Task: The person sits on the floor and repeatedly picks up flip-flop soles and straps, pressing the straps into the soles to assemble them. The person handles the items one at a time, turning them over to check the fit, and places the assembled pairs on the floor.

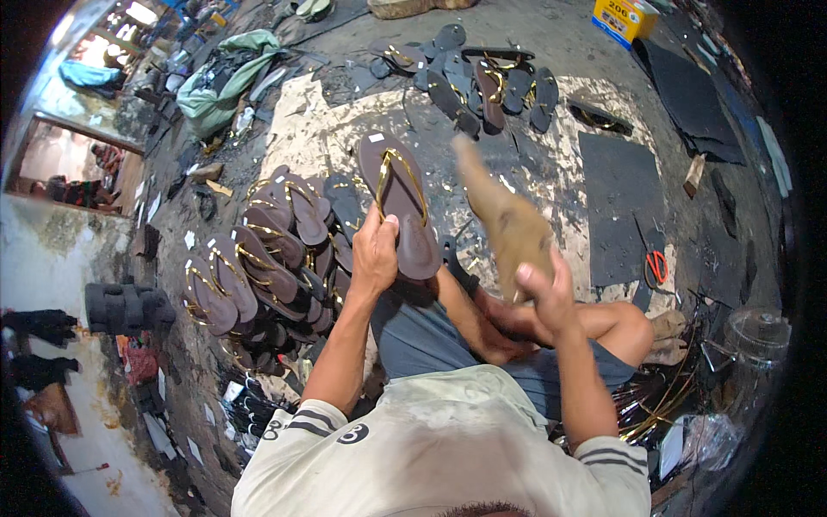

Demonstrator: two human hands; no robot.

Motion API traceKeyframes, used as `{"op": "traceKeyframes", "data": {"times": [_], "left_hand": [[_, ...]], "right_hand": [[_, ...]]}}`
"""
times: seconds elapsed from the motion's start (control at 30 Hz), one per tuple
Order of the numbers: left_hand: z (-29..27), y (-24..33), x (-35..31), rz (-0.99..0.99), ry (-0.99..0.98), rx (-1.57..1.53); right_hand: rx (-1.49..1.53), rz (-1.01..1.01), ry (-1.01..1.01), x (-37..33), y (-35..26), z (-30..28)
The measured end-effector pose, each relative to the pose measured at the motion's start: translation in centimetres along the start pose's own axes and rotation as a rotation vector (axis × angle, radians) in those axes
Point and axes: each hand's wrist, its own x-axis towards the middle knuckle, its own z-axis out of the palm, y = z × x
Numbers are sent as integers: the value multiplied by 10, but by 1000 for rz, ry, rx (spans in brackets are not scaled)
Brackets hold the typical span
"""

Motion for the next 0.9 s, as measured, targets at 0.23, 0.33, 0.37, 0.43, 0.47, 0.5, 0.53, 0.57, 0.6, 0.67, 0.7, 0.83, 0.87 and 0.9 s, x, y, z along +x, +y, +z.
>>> {"op": "traceKeyframes", "data": {"times": [0.23,0.33,0.37,0.43,0.47,0.5,0.53,0.57,0.6,0.67,0.7,0.83,0.87,0.9], "left_hand": [[17,4,-20,367,2,182],[15,3,-40,450,-82,68],[9,-27,-43,456,-99,65],[-6,-37,-29,266,-140,-260],[-13,-22,-9,89,-109,-604],[-13,8,21,65,-28,-762],[-16,36,42,109,-40,-860],[-10,67,50,77,-93,-1146],[-7,76,56,126,-180,-1320],[4,82,48,136,-167,-1384],[5,81,43,125,-153,-1402],[2,73,20,12,-65,-1252],[0,68,10,-33,-31,-1162],[6,73,-12,-87,76,-1041]], "right_hand": [[-98,-139,-49,-41,-3,76],[-283,-322,63,-34,15,81],[-339,-392,78,-36,15,84],[-386,-496,108,-43,10,88],[-367,-525,109,-41,7,89],[-359,-533,117,-44,8,88],[-341,-542,116,-48,9,88],[-361,-554,110,-50,9,89],[-327,-612,136,-50,11,93],[-256,-727,191,-51,16,100],[-171,-741,194,-55,19,103],[-411,-785,142,-47,10,98],[-532,-794,149,-48,12,97],[-644,-817,147,-44,12,103]]}}
